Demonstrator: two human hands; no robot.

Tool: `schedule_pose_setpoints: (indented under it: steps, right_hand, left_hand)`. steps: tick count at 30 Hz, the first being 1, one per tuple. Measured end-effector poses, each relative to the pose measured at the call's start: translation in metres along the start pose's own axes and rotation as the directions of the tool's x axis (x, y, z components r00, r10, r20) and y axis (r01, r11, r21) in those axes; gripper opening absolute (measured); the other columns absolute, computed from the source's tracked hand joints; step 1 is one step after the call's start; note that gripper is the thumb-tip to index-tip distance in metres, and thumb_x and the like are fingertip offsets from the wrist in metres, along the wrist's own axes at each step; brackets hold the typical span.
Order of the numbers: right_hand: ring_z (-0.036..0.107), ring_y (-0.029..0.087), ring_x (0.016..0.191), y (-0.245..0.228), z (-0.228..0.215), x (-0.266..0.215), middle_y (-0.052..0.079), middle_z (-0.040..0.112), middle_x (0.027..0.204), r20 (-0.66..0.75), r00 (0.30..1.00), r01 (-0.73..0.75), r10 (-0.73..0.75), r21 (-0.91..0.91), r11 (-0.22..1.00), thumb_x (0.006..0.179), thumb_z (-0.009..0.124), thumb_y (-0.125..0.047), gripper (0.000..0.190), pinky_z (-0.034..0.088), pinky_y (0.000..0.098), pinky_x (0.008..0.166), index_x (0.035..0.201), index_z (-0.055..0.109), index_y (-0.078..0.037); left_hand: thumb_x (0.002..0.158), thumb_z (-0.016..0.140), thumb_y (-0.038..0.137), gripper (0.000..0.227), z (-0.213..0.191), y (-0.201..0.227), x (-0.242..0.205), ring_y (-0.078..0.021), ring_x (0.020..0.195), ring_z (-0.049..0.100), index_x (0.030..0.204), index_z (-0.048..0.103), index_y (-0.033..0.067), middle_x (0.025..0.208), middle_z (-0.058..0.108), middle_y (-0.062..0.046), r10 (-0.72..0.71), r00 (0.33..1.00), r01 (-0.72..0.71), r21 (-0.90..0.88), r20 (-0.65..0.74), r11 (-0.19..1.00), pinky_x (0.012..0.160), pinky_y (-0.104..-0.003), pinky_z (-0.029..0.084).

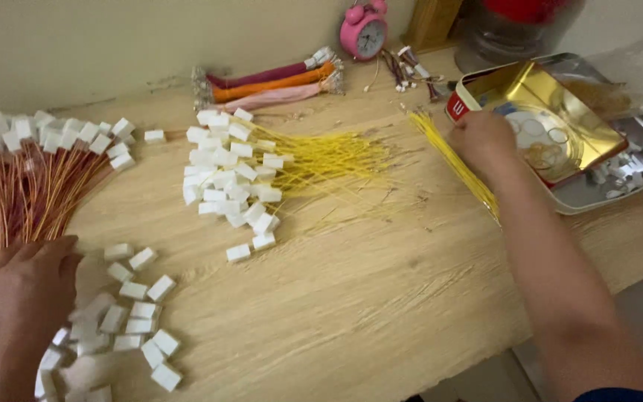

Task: Assembling wire cables by inserting wires into plastic connectors.

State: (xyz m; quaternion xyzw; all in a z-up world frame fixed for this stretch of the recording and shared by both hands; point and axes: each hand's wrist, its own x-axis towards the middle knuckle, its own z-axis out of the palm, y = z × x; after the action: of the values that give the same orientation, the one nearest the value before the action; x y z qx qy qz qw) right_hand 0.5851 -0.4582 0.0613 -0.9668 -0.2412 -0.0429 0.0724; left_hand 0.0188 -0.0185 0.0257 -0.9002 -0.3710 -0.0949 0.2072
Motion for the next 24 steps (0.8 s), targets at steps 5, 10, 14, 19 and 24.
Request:
schedule_pose_setpoints:
  steps: [5, 10, 14, 19, 24]
  right_hand:
    - [0.07, 0.036, 0.1, -0.036, 0.007, 0.013, 0.017, 0.075, 0.109, 0.063, 0.997, -0.044, 0.042, 0.038, 0.998, 0.094, 0.074, -0.04, 0.033, 0.054, 0.0484, 0.089, 0.11, 0.078, -0.012]
    - [0.069, 0.034, 0.097, -0.05, 0.02, 0.017, 0.015, 0.074, 0.105, -0.09, 0.996, -0.001, 0.009, 0.079, 0.997, 0.085, 0.08, -0.044, 0.036, 0.054, 0.0485, 0.083, 0.105, 0.079, -0.014]
    - [0.068, 0.034, 0.101, -0.052, 0.034, 0.04, 0.014, 0.074, 0.11, -0.093, 0.99, 0.119, -0.11, 0.088, 0.989, 0.086, 0.079, -0.044, 0.034, 0.054, 0.0487, 0.085, 0.103, 0.081, -0.014]
    - [0.069, 0.035, 0.104, -0.064, 0.039, 0.065, 0.015, 0.074, 0.112, 0.008, 0.996, 0.085, -0.086, 0.063, 0.994, 0.09, 0.075, -0.046, 0.037, 0.055, 0.0488, 0.089, 0.107, 0.08, -0.013]
    - [0.07, 0.041, 0.105, -0.058, 0.056, 0.094, 0.022, 0.072, 0.113, 0.135, 0.991, 0.012, -0.003, -0.071, 0.997, 0.099, 0.059, -0.035, 0.04, 0.055, 0.0518, 0.086, 0.11, 0.076, -0.002]
  left_hand:
    - [0.104, 0.066, 0.022, 0.032, -0.112, 0.071, 0.021, -0.0258, 0.097, 0.068, 0.134, 0.068, 0.011, 0.111, 0.072, -0.015, -0.015, 0.998, -0.023, -0.607, -0.058, 0.795, 0.086, -0.044, 0.058]
    - [0.099, 0.058, 0.008, 0.034, -0.158, 0.144, 0.028, -0.0188, 0.097, 0.07, 0.132, 0.066, 0.008, 0.114, 0.071, -0.013, 0.059, 0.998, -0.015, -0.974, -0.001, 0.228, 0.079, -0.032, 0.064]
    - [0.101, 0.055, 0.008, 0.031, -0.17, 0.192, 0.047, -0.0174, 0.098, 0.073, 0.13, 0.065, 0.0057, 0.11, 0.074, -0.01, 0.124, 0.975, 0.198, -0.972, 0.182, -0.129, 0.086, -0.03, 0.064]
    - [0.104, 0.054, 0.008, 0.029, -0.151, 0.219, 0.064, -0.0196, 0.098, 0.072, 0.131, 0.064, 0.0027, 0.111, 0.071, -0.013, 0.14, 0.961, 0.276, -0.78, 0.239, -0.561, 0.086, -0.033, 0.064]
    - [0.105, 0.05, 0.012, 0.031, -0.119, 0.221, 0.069, -0.0249, 0.098, 0.073, 0.133, 0.056, 0.0011, 0.118, 0.07, -0.015, 0.194, 0.915, 0.368, -0.532, 0.355, -0.763, 0.082, -0.036, 0.064]
